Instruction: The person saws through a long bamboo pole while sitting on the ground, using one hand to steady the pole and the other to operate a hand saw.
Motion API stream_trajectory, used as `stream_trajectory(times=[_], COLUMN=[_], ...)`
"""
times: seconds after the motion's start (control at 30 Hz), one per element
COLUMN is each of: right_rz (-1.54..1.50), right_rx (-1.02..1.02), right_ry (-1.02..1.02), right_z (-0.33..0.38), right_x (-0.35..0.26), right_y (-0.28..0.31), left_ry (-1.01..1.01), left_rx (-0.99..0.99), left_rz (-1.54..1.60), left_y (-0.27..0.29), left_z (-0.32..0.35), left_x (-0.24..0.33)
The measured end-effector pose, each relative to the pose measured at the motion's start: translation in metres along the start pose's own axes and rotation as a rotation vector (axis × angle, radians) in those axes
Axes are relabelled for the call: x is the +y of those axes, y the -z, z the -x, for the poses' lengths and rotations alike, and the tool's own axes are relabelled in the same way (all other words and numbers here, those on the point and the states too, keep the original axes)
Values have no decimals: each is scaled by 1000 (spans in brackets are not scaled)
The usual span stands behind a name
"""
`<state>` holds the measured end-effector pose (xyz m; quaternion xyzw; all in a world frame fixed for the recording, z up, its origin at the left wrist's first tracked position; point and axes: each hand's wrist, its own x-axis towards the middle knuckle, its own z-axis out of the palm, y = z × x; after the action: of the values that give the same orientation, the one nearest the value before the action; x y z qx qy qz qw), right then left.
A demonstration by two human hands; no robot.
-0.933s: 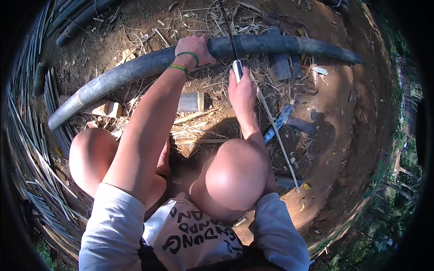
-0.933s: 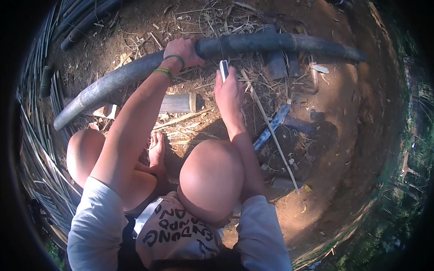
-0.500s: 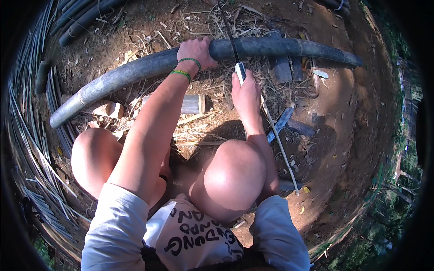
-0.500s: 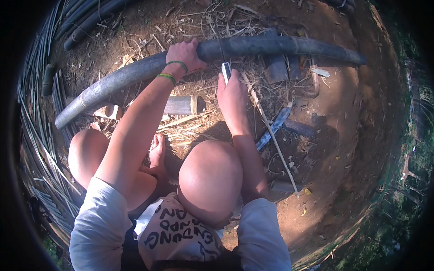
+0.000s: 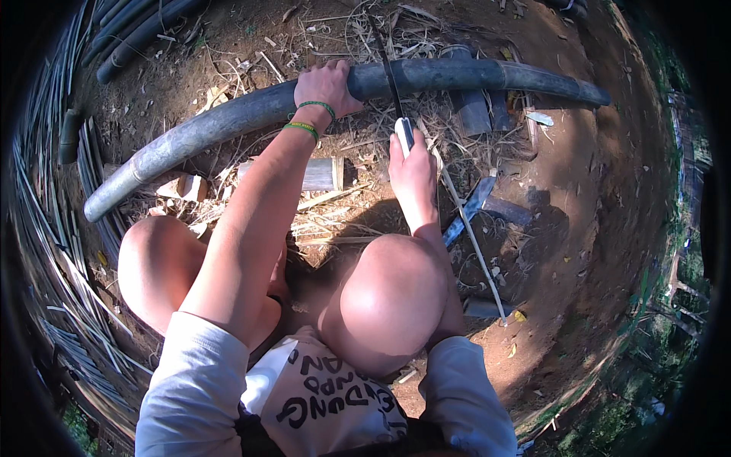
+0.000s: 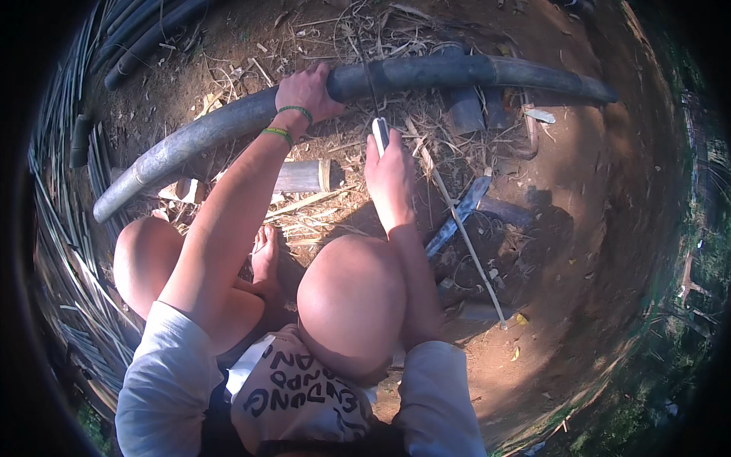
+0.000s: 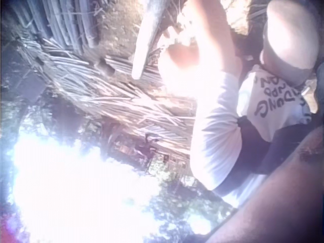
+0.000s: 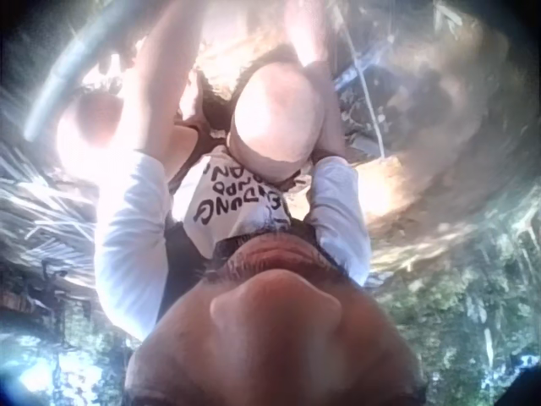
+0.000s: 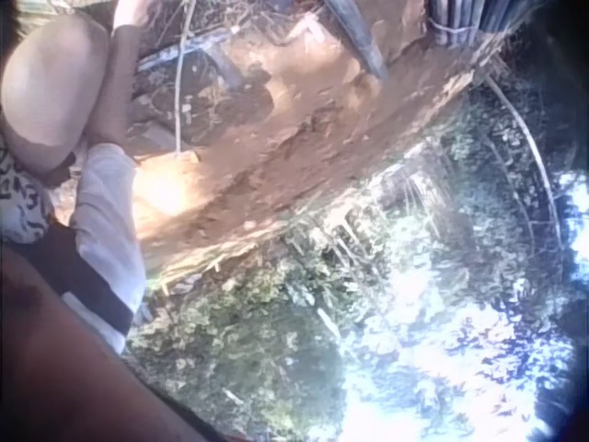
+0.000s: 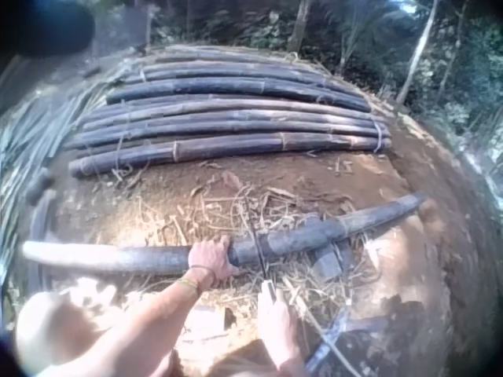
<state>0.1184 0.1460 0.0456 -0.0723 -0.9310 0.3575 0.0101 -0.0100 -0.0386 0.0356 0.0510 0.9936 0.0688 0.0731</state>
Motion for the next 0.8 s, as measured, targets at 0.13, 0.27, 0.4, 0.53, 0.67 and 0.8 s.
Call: stream_trajectory(times=[0.13,0.27,0.4,0.53,0.67,0.8], right_rz=[61,106,-165,-435,82,62], right_rx=[-19,-25,-71,-1,-63,-18], right_ry=[29,-5,-609,-945,-51,-2], right_z=[-54,13,112,101,17,-47], right_x=[-17,7,47,28,7,-13], right_y=[-3,3,26,34,9,-11], left_ry=[2,-8,-34,-5,-5,12], left_rx=[-144,-65,-47,-23,-46,-117], left_rz=[62,39,31,39,54,49], left_y=[7,0,-3,-4,0,9], left_z=[-12,-9,-8,-8,-5,-13], left_x=[8,-10,-1,-7,2,7])
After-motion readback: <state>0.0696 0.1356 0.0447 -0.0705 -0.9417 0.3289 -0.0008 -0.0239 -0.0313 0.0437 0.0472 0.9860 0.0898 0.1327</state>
